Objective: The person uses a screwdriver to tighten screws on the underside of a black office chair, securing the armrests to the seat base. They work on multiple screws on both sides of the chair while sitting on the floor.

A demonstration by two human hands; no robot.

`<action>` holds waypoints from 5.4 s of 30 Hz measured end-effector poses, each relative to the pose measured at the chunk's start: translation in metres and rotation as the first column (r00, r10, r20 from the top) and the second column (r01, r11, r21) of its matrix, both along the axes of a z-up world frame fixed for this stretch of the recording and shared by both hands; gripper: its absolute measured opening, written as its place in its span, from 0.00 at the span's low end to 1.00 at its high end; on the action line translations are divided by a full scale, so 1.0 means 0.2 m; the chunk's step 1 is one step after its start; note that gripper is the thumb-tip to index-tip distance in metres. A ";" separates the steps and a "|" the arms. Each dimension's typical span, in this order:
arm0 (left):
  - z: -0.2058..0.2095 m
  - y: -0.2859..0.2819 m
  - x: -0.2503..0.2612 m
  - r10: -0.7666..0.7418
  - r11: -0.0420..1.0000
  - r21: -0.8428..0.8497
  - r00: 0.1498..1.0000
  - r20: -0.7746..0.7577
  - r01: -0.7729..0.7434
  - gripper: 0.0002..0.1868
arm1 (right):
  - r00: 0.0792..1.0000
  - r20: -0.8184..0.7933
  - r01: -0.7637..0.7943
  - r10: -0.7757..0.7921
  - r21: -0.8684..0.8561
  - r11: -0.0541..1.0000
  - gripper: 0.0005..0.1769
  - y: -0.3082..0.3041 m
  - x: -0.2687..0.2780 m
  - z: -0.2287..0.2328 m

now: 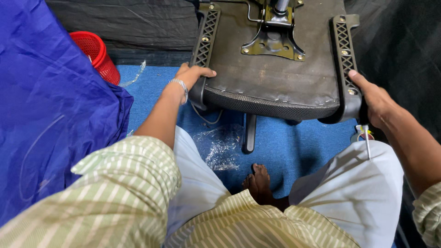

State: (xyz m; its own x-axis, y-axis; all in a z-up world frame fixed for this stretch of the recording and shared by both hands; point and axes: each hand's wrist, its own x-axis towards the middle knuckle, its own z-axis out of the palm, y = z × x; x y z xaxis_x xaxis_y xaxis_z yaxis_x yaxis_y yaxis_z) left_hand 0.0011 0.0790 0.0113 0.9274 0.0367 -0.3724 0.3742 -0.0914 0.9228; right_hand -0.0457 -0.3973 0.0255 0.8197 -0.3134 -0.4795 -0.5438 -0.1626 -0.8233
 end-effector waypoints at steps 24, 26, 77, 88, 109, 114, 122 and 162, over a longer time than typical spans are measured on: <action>0.02 0.00 0.25 -0.106 0.953 -0.299 0.974 -0.202 0.041 0.32 | 0.989 0.147 -0.076 0.022 0.373 0.925 0.30 -0.14 0.32 -0.26; 0.00 0.00 0.25 -0.083 0.959 -0.284 0.976 -0.201 0.023 0.31 | 0.991 0.131 -0.028 -0.024 0.376 0.926 0.31 -0.14 0.32 -0.28; 0.05 -0.11 -0.05 0.034 0.893 -0.439 0.986 -0.162 -0.103 0.28 | 0.967 0.150 0.194 -0.205 0.086 0.977 0.27 -0.09 0.22 -0.07; 0.06 -0.12 -0.06 0.181 0.965 -0.162 0.969 -0.167 -0.208 0.37 | 0.992 0.097 0.066 -0.079 0.138 0.988 0.34 -0.10 0.17 -0.06; 0.01 -0.68 -0.32 -0.627 0.414 0.900 0.676 0.388 -0.133 0.34 | 0.999 0.044 -0.008 -0.006 0.313 0.950 0.35 0.18 -0.06 -0.08; -0.01 -0.64 -0.29 -0.607 0.430 0.898 0.707 0.363 -0.091 0.32 | 0.985 0.166 -0.097 0.045 0.321 0.942 0.34 0.14 -0.09 -0.16; 0.00 -0.66 -0.48 -0.629 0.432 0.902 0.714 0.309 -0.010 0.45 | 0.949 0.149 0.201 -0.279 0.397 0.895 0.28 0.00 -0.28 -0.33; 0.14 -0.82 -0.51 -0.705 -0.196 0.979 0.703 -0.095 -0.064 0.65 | 0.994 0.049 -0.075 0.101 -0.385 0.920 0.22 0.32 -0.25 0.19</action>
